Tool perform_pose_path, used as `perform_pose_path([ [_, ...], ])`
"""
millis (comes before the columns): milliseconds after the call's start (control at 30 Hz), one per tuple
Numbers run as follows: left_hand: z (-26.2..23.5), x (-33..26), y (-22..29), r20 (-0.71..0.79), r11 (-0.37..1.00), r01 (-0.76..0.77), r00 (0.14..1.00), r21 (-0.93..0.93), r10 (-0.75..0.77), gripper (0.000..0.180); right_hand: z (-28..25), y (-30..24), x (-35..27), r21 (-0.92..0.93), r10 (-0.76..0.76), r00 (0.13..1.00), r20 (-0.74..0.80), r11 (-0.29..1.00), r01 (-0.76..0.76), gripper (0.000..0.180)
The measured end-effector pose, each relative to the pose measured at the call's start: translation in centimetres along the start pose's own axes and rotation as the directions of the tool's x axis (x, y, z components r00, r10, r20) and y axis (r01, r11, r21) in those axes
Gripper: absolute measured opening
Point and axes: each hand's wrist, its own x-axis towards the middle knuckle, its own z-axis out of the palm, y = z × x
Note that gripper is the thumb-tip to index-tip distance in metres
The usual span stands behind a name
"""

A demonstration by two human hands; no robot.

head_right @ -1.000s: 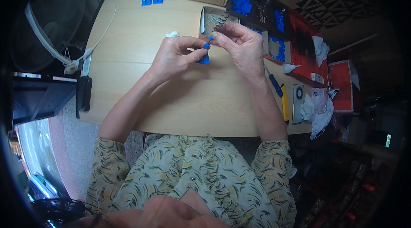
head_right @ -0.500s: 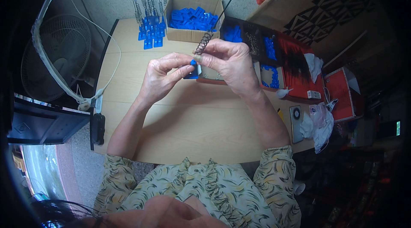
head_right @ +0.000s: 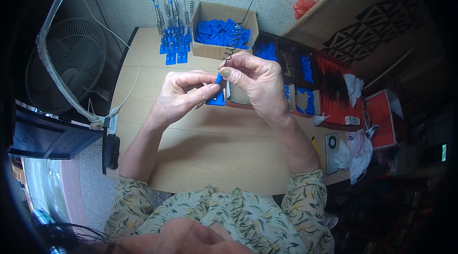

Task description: The person works on a blue plastic part with a screwdriver, applies glue onto the part from a bottle, and attaches a coiled wire spring to the part by hand.

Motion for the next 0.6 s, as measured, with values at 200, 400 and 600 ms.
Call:
perform_pose_path([
  [200, 0.0, -0.2, 0.1, 0.03, 0.994, 0.073, 0.997, -0.082, -0.071, 0.022, 0.1, 0.1, -0.4, 0.016, 0.012, 1.0, -0.003, 1.0, -0.012, 0.013],
  [400, 0.1, 0.0, 0.4, 0.045, 0.988, 0.077, 0.996, -0.137, -0.071, 0.02, 0.0, -0.6, -0.3, 0.112, 0.065, 0.998, -0.011, 0.992, -0.063, 0.013],
  [600, -0.3, 0.2, 0.1, 0.061, 0.972, 0.143, 0.989, -0.188, -0.134, 0.023, 0.0, 0.0, -0.1, 0.12, 0.076, 0.997, -0.001, 0.99, -0.076, 0.013],
])
